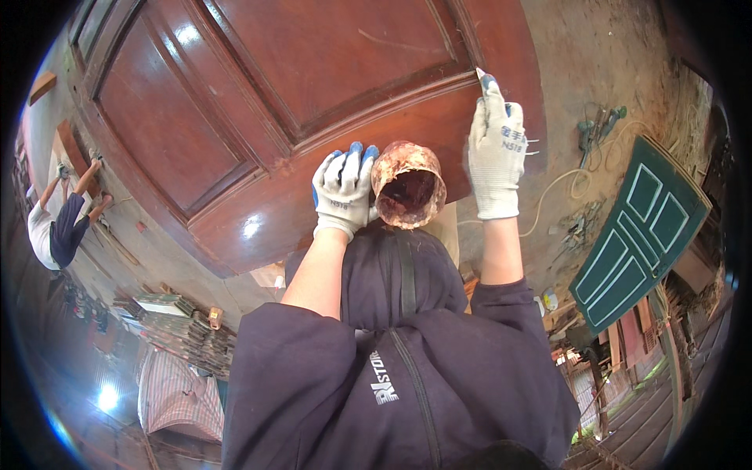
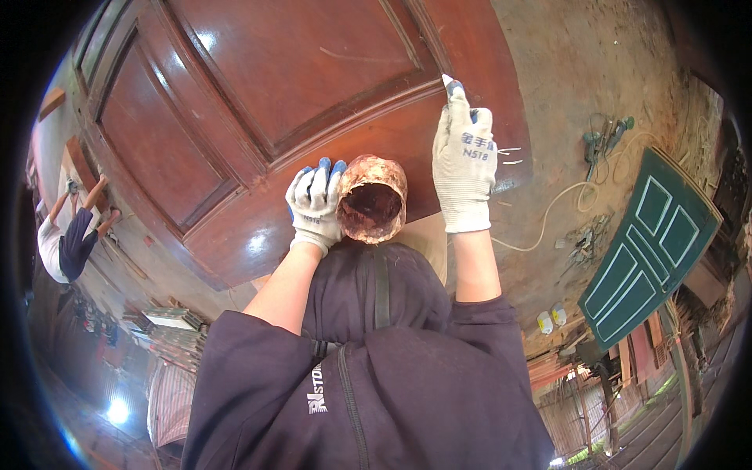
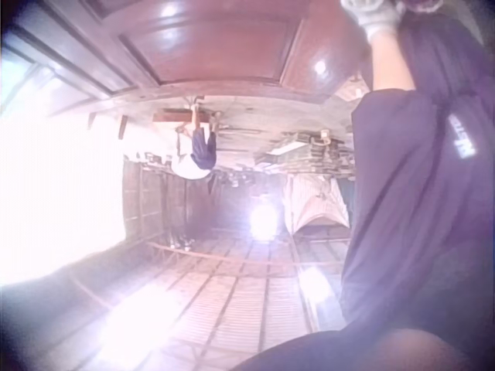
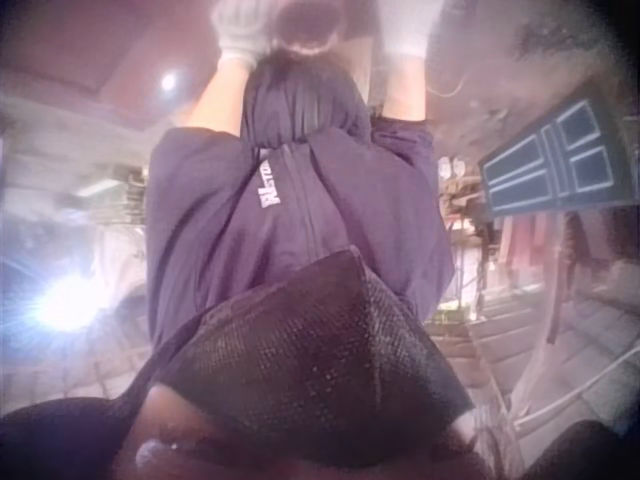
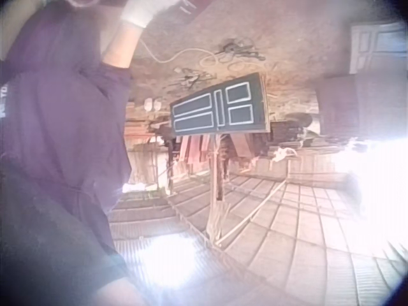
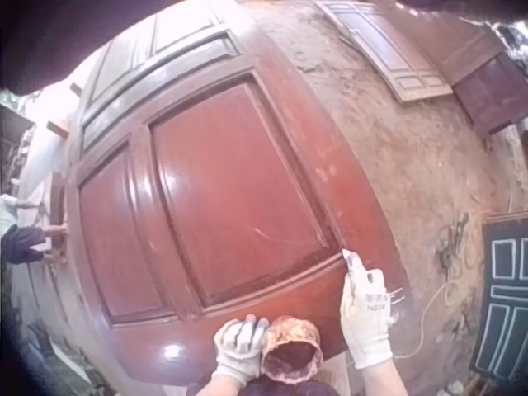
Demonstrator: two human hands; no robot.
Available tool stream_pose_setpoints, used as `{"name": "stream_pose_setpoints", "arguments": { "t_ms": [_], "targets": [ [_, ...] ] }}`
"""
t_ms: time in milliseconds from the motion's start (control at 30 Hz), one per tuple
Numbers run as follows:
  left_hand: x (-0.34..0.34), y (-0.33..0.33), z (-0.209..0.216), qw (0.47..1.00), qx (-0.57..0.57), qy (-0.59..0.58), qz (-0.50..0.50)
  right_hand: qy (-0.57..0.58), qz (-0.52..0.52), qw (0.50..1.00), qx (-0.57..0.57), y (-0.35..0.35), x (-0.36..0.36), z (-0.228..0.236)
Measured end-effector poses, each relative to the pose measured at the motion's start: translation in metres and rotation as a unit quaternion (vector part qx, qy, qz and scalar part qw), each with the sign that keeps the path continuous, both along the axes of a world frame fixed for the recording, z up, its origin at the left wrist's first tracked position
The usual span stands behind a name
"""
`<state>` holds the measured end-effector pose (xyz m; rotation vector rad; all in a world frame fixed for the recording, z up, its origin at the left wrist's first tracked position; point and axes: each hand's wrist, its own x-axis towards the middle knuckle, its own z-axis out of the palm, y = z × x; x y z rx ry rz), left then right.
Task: The person applies a dark brown paste to the grooves and edges of a reddish-brown wooden door using a small metal spatula. They repeatedly scoop paste from a container and spread it into the door's recessed panels and seams.
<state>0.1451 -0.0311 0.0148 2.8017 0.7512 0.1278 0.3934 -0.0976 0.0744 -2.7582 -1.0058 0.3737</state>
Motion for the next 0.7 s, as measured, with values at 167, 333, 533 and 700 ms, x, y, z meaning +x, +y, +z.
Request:
{"name": "stream_pose_setpoints", "arguments": {
  "t_ms": [167, 333, 533, 700],
  "targets": [
    [0.000, 0.000, -0.001, 1.000, -0.006, 0.004, 0.001, 0.004, 0.013, 0.999, 0.043, -0.007, 0.003, 0.003],
    [0.000, 0.000, 0.001, 1.000, -0.012, 0.001, -0.001, -0.048, 0.012, 0.999, -0.008, 0.003, -0.002, -0.006],
    [-0.003, 0.000, -0.001, 1.000, -0.014, -0.002, 0.002, -0.031, 0.018, 0.999, -0.017, 0.007, -0.002, 0.012],
    [-0.001, 0.000, -0.001, 1.000, -0.014, -0.007, 0.000, -0.040, 0.037, 0.997, -0.053, 0.000, -0.008, 0.005]
  ]
}}
